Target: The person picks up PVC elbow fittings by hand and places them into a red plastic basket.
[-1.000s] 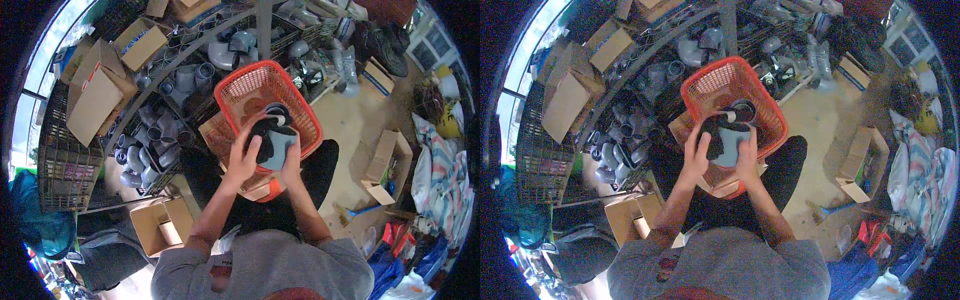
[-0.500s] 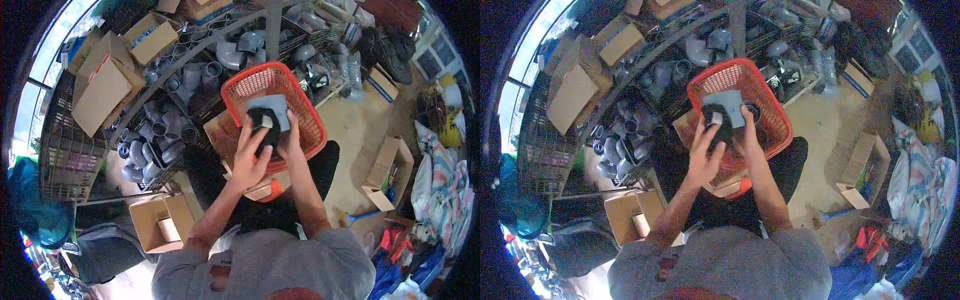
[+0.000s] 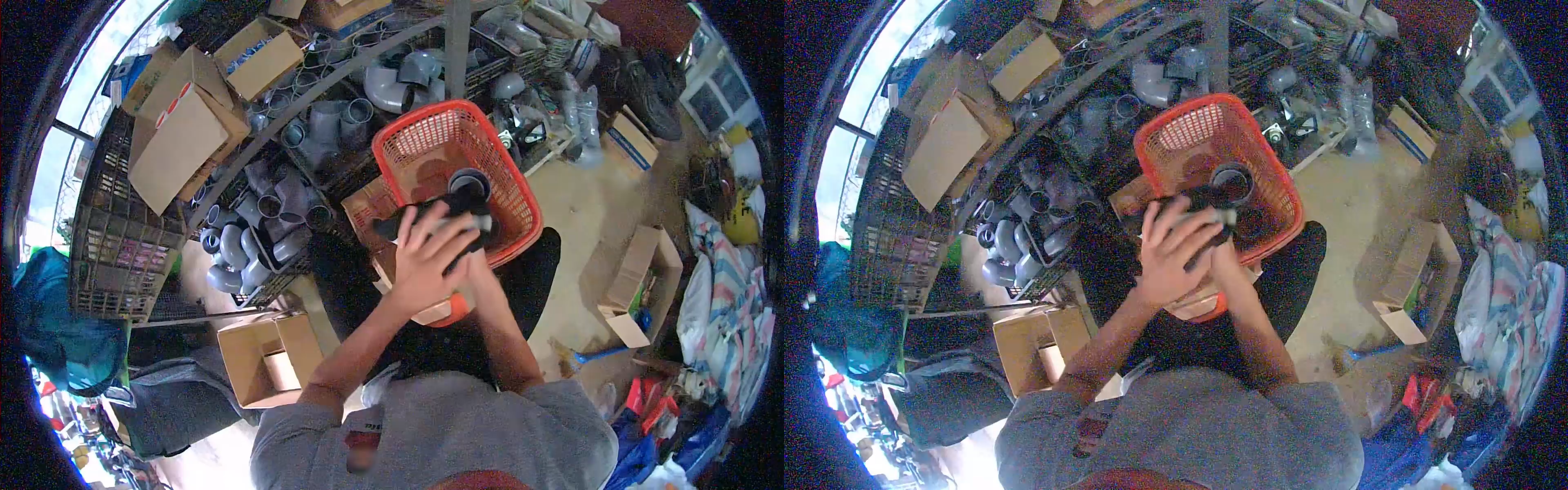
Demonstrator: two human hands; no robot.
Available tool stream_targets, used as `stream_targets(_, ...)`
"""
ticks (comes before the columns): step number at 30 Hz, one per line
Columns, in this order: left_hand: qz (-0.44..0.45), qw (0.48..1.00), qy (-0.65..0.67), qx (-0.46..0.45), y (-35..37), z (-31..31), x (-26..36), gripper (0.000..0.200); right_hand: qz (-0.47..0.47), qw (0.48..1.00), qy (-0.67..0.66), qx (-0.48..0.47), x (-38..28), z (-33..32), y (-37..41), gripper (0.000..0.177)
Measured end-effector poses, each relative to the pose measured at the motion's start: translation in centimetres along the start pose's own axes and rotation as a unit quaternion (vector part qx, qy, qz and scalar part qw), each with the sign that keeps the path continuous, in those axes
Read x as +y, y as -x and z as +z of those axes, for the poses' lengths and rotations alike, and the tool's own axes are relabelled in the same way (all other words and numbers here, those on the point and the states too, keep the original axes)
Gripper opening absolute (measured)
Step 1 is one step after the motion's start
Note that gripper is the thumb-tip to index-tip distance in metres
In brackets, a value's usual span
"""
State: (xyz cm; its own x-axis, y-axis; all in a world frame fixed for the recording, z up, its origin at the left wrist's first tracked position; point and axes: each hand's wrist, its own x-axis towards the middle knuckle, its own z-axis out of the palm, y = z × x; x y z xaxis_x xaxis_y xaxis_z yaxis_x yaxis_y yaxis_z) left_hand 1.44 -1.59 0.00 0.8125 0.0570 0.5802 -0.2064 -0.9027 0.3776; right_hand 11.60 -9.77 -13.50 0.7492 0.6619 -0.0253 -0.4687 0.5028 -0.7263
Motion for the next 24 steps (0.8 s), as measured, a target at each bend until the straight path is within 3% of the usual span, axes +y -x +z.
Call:
stream_targets(1,0.029,0.999,0.020,-0.036,0.3,0.1,-0.5,0.039,-0.149,0.897,0.401,-0.109,1.7,-3.7,0.8,0.044)
stream_targets(3,0.084,0.991,0.087,-0.062,-0.5,-1.4,-1.7,0.036,-0.169,0.931,0.325,0.001,-4.4,3.4,2.6,0.043)
stream_targets(4,0.085,0.991,0.087,-0.062,-1.0,-1.5,-2.2,0.036,-0.118,0.970,0.213,0.024,-4.4,3.2,3.0,0.044)
stream_targets(6,-0.074,0.936,0.337,0.071,-1.6,-1.8,-2.8,0.033,-0.050,0.996,0.051,0.061,-6.1,4.5,3.2,0.049)
stream_targets(7,-0.071,0.937,0.335,0.069,-1.5,-1.3,-2.8,0.033,-0.070,0.996,-0.032,0.035,-6.6,5.3,3.2,0.047)
stream_targets(9,-0.185,0.920,0.333,0.095,-0.1,1.2,-2.2,0.034,0.080,0.966,-0.230,0.083,-6.2,4.5,2.8,0.049)
stream_targets(11,0.030,0.995,0.096,-0.010,1.4,3.1,-1.9,0.037,0.080,0.936,-0.333,-0.080,-1.6,-1.9,1.5,0.056)
stream_targets(12,0.059,0.994,0.077,-0.045,1.9,3.0,-1.1,0.037,0.075,0.936,-0.334,-0.080,-1.5,-2.4,1.2,0.056)
stream_targets(14,0.074,0.992,0.044,-0.088,2.1,2.8,-1.1,0.037,0.093,0.981,-0.161,-0.055,-0.8,-3.1,1.7,0.046)
stream_targets(15,0.079,0.994,0.060,-0.055,1.5,2.4,-1.8,0.036,0.106,0.991,-0.074,-0.039,-0.3,-3.4,2.4,0.041)
stream_targets(16,0.039,0.994,0.098,-0.037,1.2,2.3,-2.6,0.036,-0.075,0.976,0.140,-0.151,-1.5,-2.7,2.6,0.045)
stream_targets(17,0.000,0.991,0.134,-0.018,1.0,2.2,-3.2,0.036,-0.003,0.997,-0.073,0.039,-4.7,3.2,2.5,0.047)
stream_targets(20,-0.069,0.973,0.220,0.028,0.2,1.4,-2.9,0.034,-0.079,0.997,-0.013,0.016,-4.7,3.4,2.9,0.052)
stream_targets(22,-0.124,0.955,0.265,0.058,0.1,1.5,-3.0,0.038,-0.142,0.942,0.302,0.024,-6.7,5.1,3.5,0.059)
stream_targets(23,-0.123,0.955,0.264,0.059,0.1,1.4,-2.8,0.038,-0.143,0.942,0.302,0.024,-7.4,5.6,3.9,0.059)
stream_targets(24,-0.162,0.920,0.347,0.082,0.0,1.1,-2.3,0.038,-0.198,0.898,0.393,0.022,-8.1,6.0,4.4,0.062)
